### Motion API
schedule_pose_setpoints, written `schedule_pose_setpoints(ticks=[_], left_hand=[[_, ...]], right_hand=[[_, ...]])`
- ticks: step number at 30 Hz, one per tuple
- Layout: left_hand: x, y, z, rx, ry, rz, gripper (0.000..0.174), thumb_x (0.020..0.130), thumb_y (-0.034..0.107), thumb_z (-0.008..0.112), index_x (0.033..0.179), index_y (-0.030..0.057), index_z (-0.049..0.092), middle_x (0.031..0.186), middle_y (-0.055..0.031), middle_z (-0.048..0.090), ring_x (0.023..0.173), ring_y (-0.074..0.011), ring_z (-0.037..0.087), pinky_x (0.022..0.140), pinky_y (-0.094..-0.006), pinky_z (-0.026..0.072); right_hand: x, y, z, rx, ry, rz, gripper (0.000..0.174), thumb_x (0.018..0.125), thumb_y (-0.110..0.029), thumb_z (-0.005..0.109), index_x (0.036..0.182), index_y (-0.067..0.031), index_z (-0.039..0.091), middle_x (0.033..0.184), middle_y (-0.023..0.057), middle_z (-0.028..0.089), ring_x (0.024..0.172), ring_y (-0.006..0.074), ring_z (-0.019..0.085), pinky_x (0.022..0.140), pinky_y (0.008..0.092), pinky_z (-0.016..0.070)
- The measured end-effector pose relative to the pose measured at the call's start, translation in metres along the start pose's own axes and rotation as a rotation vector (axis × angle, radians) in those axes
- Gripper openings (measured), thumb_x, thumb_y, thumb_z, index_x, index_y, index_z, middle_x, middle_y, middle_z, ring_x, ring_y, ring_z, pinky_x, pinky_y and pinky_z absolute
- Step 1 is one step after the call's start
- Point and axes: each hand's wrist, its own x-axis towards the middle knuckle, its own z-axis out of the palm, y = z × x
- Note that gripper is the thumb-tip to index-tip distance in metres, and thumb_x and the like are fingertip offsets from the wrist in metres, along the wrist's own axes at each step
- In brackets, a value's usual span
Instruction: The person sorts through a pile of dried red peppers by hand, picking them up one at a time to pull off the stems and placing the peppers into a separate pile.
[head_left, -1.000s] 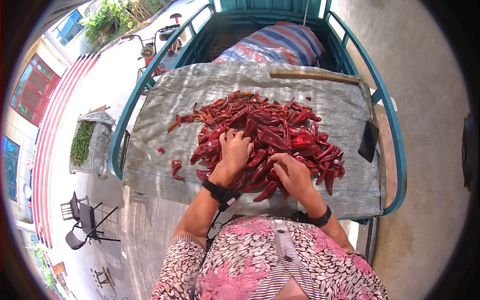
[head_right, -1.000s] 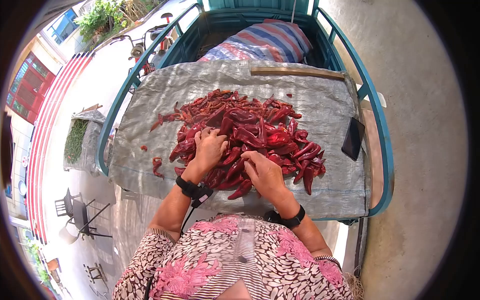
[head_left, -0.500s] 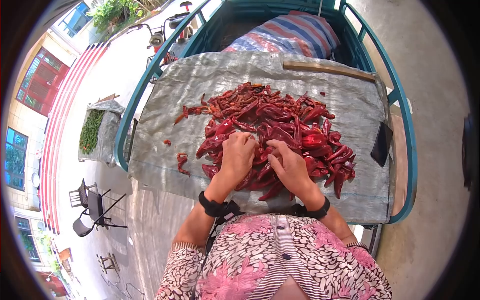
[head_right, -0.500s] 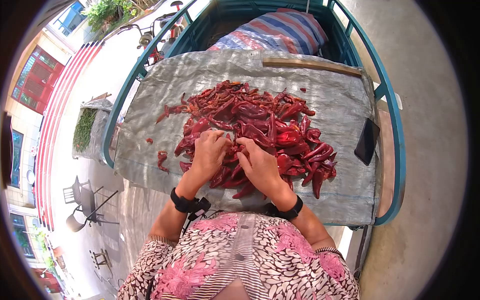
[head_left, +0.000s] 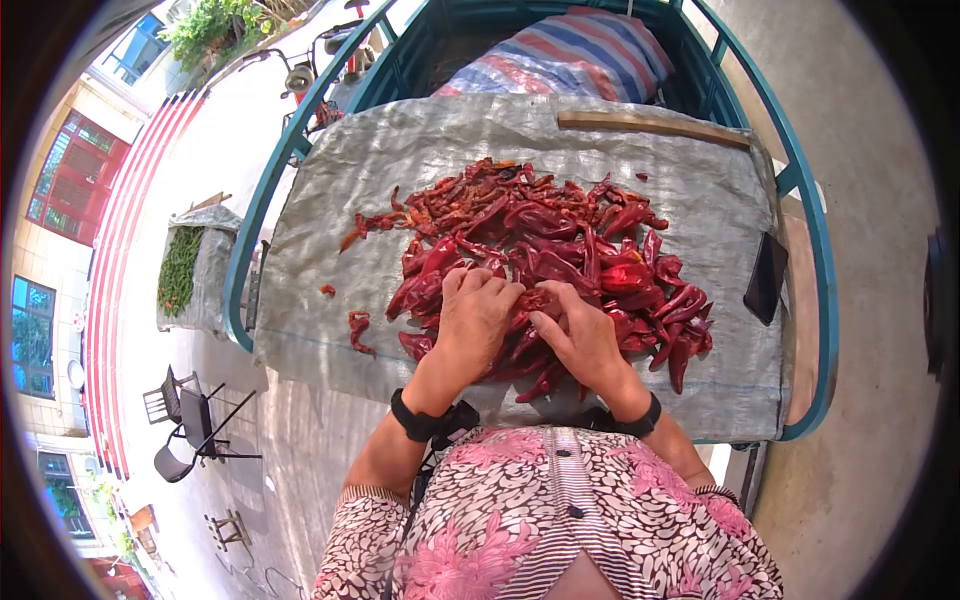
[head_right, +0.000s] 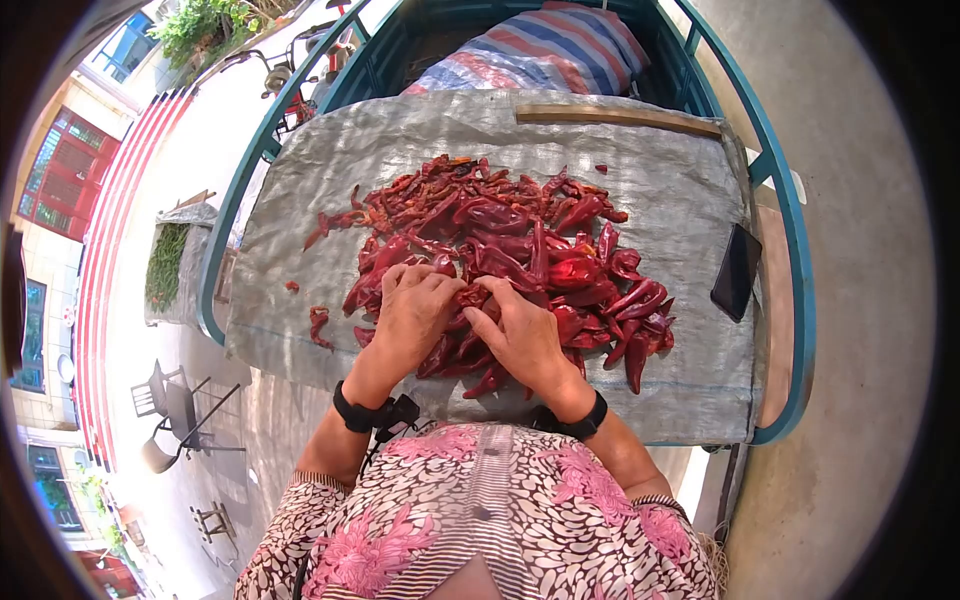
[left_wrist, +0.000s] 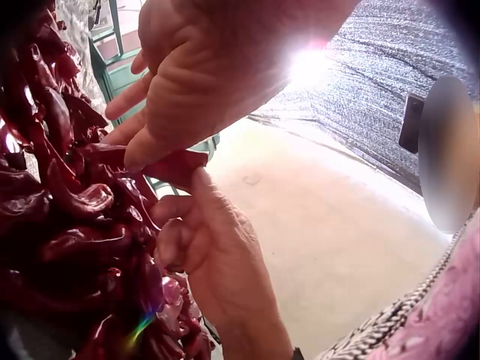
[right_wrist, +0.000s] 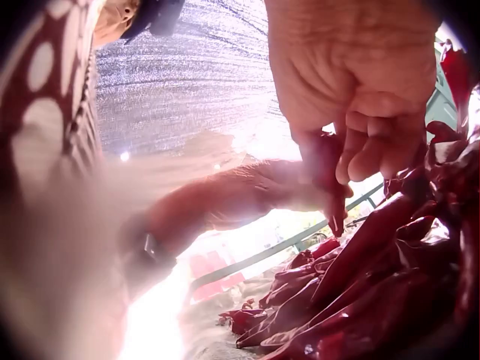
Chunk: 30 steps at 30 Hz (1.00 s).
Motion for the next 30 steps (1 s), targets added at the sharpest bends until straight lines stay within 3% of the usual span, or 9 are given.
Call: schedule_pose_setpoints(ticks=[2, 6, 9, 10, 14, 17, 20, 25, 30], left_hand=[[-0.004, -0.002, -0.007, 0.030, -0.106, -0.007, 0.029, 0.083, 0.012, 0.074, 0.111, 0.0116, 0.070, 0.096, -0.0043, 0.070, 0.108, -0.0270, 0.061, 0.101, -0.0439, 0.0386], [-0.008, -0.019, -0.023, 0.146, -0.286, -0.107, 0.034, 0.081, 0.021, 0.078, 0.113, 0.0111, 0.070, 0.097, -0.0060, 0.067, 0.105, -0.0278, 0.060, 0.100, -0.0448, 0.0394], [0.010, -0.031, -0.010, 0.055, -0.042, -0.121, 0.038, 0.079, 0.028, 0.080, 0.113, 0.0117, 0.071, 0.113, -0.0116, 0.066, 0.116, -0.0302, 0.055, 0.102, -0.0495, 0.0378], [0.017, -0.041, 0.004, 0.052, -0.091, -0.164, 0.039, 0.081, 0.033, 0.080, 0.112, 0.0124, 0.071, 0.126, -0.0148, 0.061, 0.125, -0.0325, 0.050, 0.105, -0.0528, 0.0353], [0.032, -0.068, 0.058, 0.124, 0.031, -0.154, 0.037, 0.085, 0.032, 0.077, 0.116, 0.0125, 0.070, 0.141, -0.0169, 0.056, 0.135, -0.0396, 0.043, 0.112, -0.0587, 0.0275], [0.038, -0.077, 0.078, 0.185, -0.010, -0.165, 0.036, 0.090, 0.029, 0.072, 0.120, 0.0109, 0.068, 0.145, -0.0154, 0.054, 0.135, -0.0392, 0.043, 0.112, -0.0598, 0.0278], [0.036, -0.076, 0.073, 0.192, 0.052, -0.151, 0.039, 0.093, 0.025, 0.068, 0.128, 0.0067, 0.065, 0.143, -0.0131, 0.057, 0.132, -0.0377, 0.046, 0.112, -0.0579, 0.0287], [0.028, -0.032, 0.005, -0.081, 0.084, -0.094, 0.034, 0.095, 0.015, 0.064, 0.127, 0.0063, 0.068, 0.137, -0.0066, 0.063, 0.127, -0.0317, 0.051, 0.107, -0.0461, 0.0363], [0.001, -0.012, -0.019, -0.099, -0.133, 0.173, 0.035, 0.088, 0.009, 0.067, 0.123, 0.0079, 0.070, 0.138, -0.0028, 0.063, 0.125, -0.0275, 0.054, 0.105, -0.0441, 0.0394]], right_hand=[[0.001, 0.011, 0.010, -0.001, 0.069, -0.079, 0.037, 0.100, -0.023, 0.062, 0.133, -0.0085, 0.055, 0.092, 0.0121, 0.071, 0.085, 0.0341, 0.072, 0.072, 0.0428, 0.0549], [0.001, 0.009, 0.008, 0.087, 0.096, 0.048, 0.033, 0.100, -0.018, 0.061, 0.131, -0.0084, 0.058, 0.095, 0.0137, 0.071, 0.085, 0.0338, 0.072, 0.073, 0.0418, 0.0551], [0.000, 0.009, 0.003, 0.076, 0.084, 0.036, 0.030, 0.099, -0.014, 0.061, 0.128, -0.0083, 0.060, 0.099, 0.0143, 0.072, 0.086, 0.0332, 0.072, 0.074, 0.0406, 0.0557], [0.000, 0.009, 0.002, 0.073, 0.080, 0.021, 0.030, 0.099, -0.014, 0.061, 0.128, -0.0083, 0.061, 0.100, 0.0143, 0.072, 0.087, 0.0330, 0.072, 0.074, 0.0401, 0.0559], [-0.002, 0.007, 0.004, 0.069, 0.052, -0.010, 0.028, 0.099, -0.011, 0.062, 0.127, -0.0061, 0.063, 0.096, 0.0124, 0.070, 0.083, 0.0225, 0.071, 0.076, 0.0335, 0.0556], [-0.002, 0.008, 0.005, 0.046, 0.076, -0.040, 0.028, 0.098, -0.009, 0.063, 0.126, -0.0057, 0.063, 0.096, 0.0123, 0.070, 0.083, 0.0230, 0.071, 0.076, 0.0337, 0.0557], [-0.002, 0.014, 0.004, 0.024, 0.145, -0.115, 0.032, 0.097, -0.010, 0.063, 0.129, -0.0080, 0.061, 0.100, 0.0143, 0.072, 0.088, 0.0299, 0.073, 0.076, 0.0385, 0.0566], [0.005, 0.007, -0.002, 0.149, 0.181, 0.087, 0.037, 0.098, -0.012, 0.065, 0.133, -0.0082, 0.057, 0.094, 0.0133, 0.072, 0.079, 0.0245, 0.072, 0.070, 0.0344, 0.0554], [0.015, 0.009, 0.001, 0.237, 0.186, 0.055, 0.033, 0.098, -0.014, 0.066, 0.129, -0.0074, 0.060, 0.092, 0.0118, 0.072, 0.076, 0.0231, 0.071, 0.068, 0.0343, 0.0542]])
